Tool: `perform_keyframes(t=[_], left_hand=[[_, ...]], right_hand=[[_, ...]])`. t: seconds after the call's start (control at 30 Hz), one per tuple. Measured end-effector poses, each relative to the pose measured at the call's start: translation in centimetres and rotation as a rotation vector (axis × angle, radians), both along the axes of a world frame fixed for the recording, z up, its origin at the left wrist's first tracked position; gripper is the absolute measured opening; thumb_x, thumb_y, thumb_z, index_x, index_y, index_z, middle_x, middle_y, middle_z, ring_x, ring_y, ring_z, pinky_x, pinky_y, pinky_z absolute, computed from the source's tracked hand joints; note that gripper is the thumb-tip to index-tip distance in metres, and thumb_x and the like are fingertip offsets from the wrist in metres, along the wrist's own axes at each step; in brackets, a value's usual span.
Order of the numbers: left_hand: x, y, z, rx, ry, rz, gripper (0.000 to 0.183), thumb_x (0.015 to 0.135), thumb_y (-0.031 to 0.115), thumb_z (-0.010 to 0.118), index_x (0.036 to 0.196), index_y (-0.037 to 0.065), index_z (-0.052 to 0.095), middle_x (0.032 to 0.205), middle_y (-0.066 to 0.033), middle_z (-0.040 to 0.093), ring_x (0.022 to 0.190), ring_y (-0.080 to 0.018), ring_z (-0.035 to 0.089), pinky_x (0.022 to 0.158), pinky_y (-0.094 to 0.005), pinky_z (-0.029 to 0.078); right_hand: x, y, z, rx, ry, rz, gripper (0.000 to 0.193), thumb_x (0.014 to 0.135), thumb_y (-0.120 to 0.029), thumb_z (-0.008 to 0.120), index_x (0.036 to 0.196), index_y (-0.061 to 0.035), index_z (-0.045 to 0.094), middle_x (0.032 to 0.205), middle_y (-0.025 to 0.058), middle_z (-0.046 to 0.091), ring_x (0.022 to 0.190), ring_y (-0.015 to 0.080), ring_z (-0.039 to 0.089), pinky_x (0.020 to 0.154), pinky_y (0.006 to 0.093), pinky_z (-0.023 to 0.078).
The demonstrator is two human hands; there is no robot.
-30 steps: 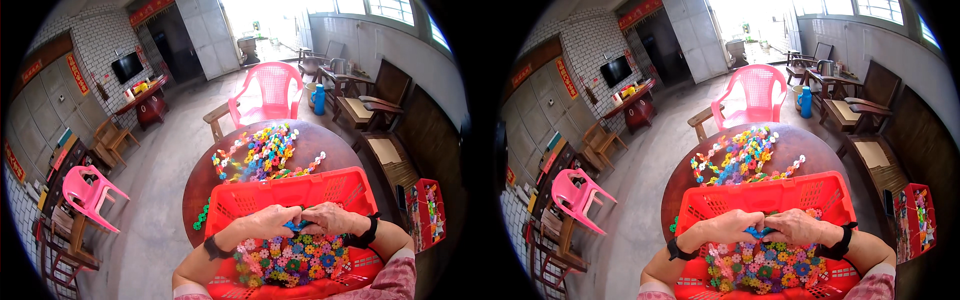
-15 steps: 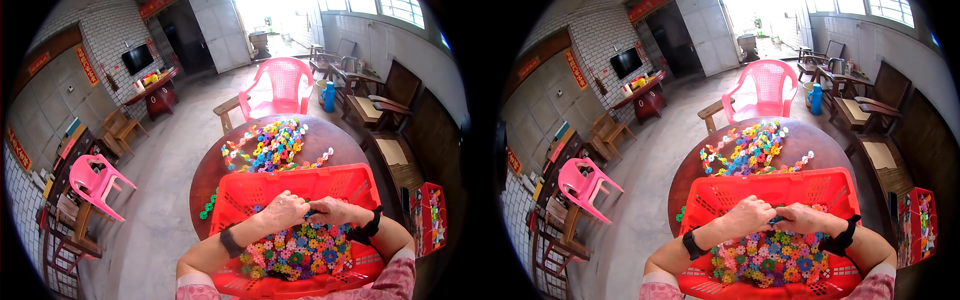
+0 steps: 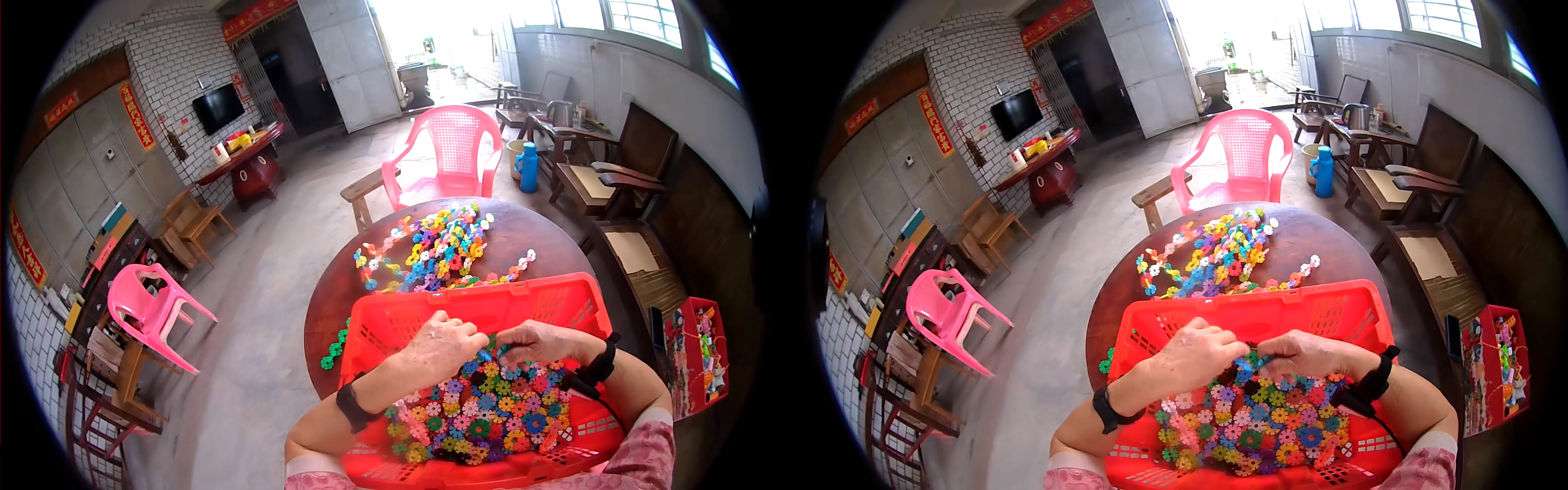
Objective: The person is assembling colorful interlocking toy bricks, connecting them into chains and shapes.
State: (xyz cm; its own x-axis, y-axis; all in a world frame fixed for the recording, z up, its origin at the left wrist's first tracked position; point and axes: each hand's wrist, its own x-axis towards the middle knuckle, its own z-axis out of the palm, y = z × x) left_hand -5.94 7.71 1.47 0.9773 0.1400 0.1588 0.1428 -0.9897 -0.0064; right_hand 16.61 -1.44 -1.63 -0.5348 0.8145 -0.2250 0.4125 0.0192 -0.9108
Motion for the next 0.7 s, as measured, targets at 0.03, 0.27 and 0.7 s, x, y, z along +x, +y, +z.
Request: perform_keyframes(t=[0.03,0.27,0.7], left_hand=[[0.3,-0.1,-0.2,0.001,-0.004,-0.002,0.03,0.077,0.024,0.068,0.103,0.01,0.061,0.086,-0.0055,0.065,0.089,-0.0247,0.065,0.078,-0.0395,0.046],[2.3,-1.7,-1.9,-0.667,-0.341,0.219,0.034,0.087,0.024,0.067,0.105,0.004,0.045,0.085,-0.0156,0.063,0.083,-0.0361,0.065,0.069,-0.0446,0.051],[2.6,0.8,-2.7,-0.952,-0.32,0.262,0.02,0.089,0.009,0.059,0.103,0.001,0.047,0.075,-0.0087,0.059,0.072,-0.0164,0.061,0.066,-0.0333,0.048]], right_hand=[[-0.1,0.4,0.1,0.138,-0.054,-0.095,0.021,0.094,-0.022,0.059,0.101,-0.0015,0.057,0.073,0.0044,0.063,0.062,0.0126,0.061,0.058,0.0266,0.05],[-1.7,-0.1,-1.1,0.391,-0.183,-0.131,0.05,0.076,-0.019,0.077,0.112,-0.0019,0.046,0.079,0.0178,0.06,0.072,0.0336,0.063,0.062,0.0409,0.05],[-1.2,0.3,-1.6,0.735,-0.284,-0.26,0.026,0.083,-0.017,0.067,0.095,-0.0025,0.05,0.082,0.0147,0.059,0.08,0.0361,0.062,0.066,0.0429,0.049]])
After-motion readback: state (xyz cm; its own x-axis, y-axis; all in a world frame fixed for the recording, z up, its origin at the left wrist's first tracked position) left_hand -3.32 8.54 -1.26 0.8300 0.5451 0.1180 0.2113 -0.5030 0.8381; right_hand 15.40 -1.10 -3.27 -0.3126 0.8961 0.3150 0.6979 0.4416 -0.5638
